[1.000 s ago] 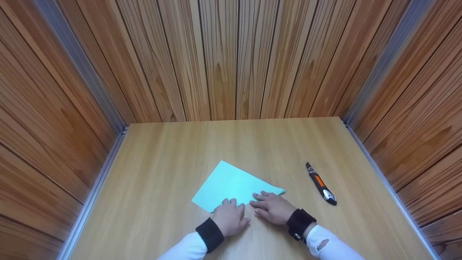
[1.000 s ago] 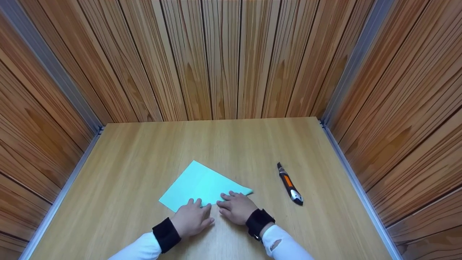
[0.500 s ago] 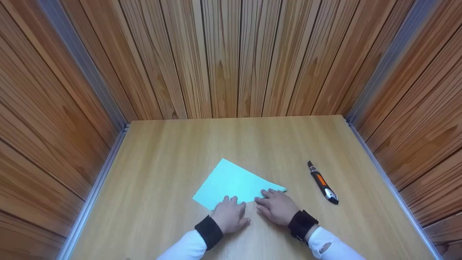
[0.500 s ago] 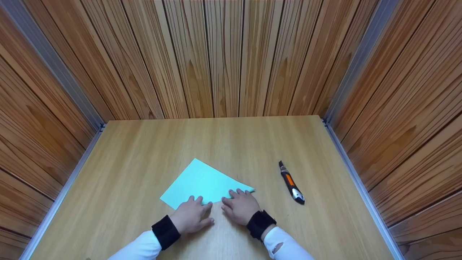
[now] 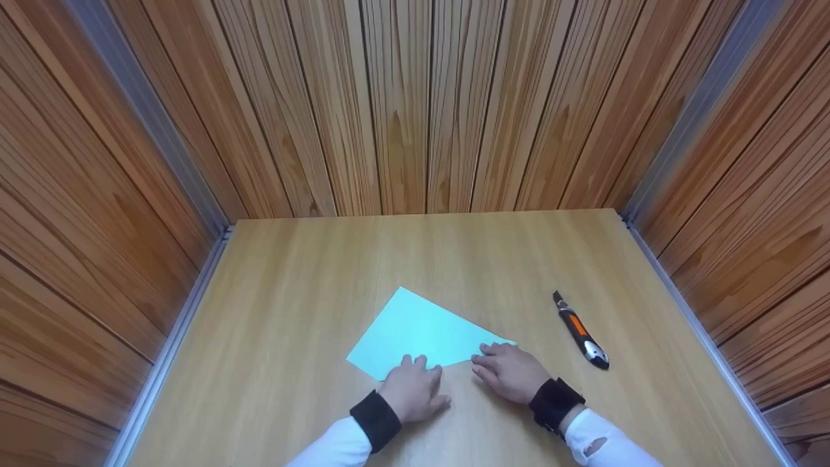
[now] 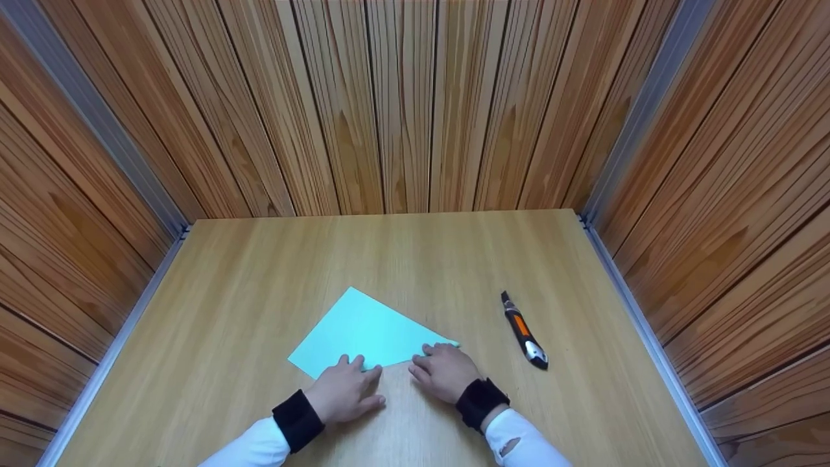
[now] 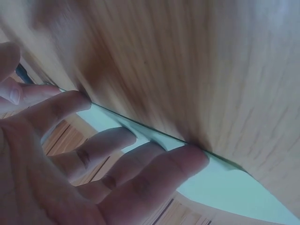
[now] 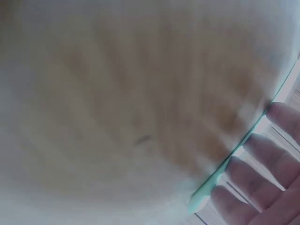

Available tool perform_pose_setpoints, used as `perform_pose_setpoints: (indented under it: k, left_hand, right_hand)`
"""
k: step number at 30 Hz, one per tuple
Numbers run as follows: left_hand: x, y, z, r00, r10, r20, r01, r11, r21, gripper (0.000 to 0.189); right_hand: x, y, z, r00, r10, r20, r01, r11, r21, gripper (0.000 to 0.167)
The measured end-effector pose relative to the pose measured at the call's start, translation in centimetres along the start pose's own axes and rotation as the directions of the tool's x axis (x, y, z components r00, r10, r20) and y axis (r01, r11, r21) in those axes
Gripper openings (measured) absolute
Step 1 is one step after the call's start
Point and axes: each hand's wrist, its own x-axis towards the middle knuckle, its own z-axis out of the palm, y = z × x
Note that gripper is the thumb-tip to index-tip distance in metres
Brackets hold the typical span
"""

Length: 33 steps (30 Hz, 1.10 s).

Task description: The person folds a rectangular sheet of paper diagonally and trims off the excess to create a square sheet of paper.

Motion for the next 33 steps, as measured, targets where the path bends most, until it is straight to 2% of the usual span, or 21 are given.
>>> perform_pose_setpoints:
  k: [4,8,14,18,21,26,33]
  left_hand:
    - [0.0,-0.1,-0.2,1.000,-0.009,0.012,0.009,1.000,-0.014,0.061]
    - [-0.1,-0.3,-0.4,1.000,-0.014,-0.008,0.013,0.999,-0.030,0.055]
    - [-0.6,-0.6,-0.4,0.998,-0.031,-0.048,0.026,0.996,-0.091,0.050]
    - [-0.5,-1.1,-0.5,0.999,-0.022,-0.024,0.018,0.992,-0.123,0.054]
    - [-0.4,-1.4,-0.7,1.000,-0.013,0.000,0.013,0.991,-0.136,0.054]
    - [-0.5,-1.7,-0.8,1.000,-0.001,0.020,0.004,0.989,-0.146,0.051]
    - [-0.7,-1.5,-0.6,1.000,0.006,-0.019,-0.008,0.990,-0.138,0.046]
  right_hand:
    - [-0.3,0.8,0.0,0.999,0.039,-0.001,-0.039,0.995,0.092,0.042]
    - [-0.4,1.2,0.0,0.998,0.063,0.005,-0.063,0.985,0.163,0.044]
    - [-0.4,1.1,-0.1,1.000,0.029,-0.005,-0.028,0.986,0.166,0.043]
    - [-0.3,1.0,-0.5,0.998,0.056,0.038,-0.062,0.983,0.171,0.043]
    - [-0.4,1.0,-0.6,0.997,0.059,0.043,-0.065,0.987,0.146,0.042]
    - [-0.7,1.1,-0.7,0.998,0.064,-0.004,-0.064,0.997,0.040,0.039]
    - [-1.4,1.2,-0.6,0.990,0.143,-0.007,-0.143,0.988,-0.065,0.041]
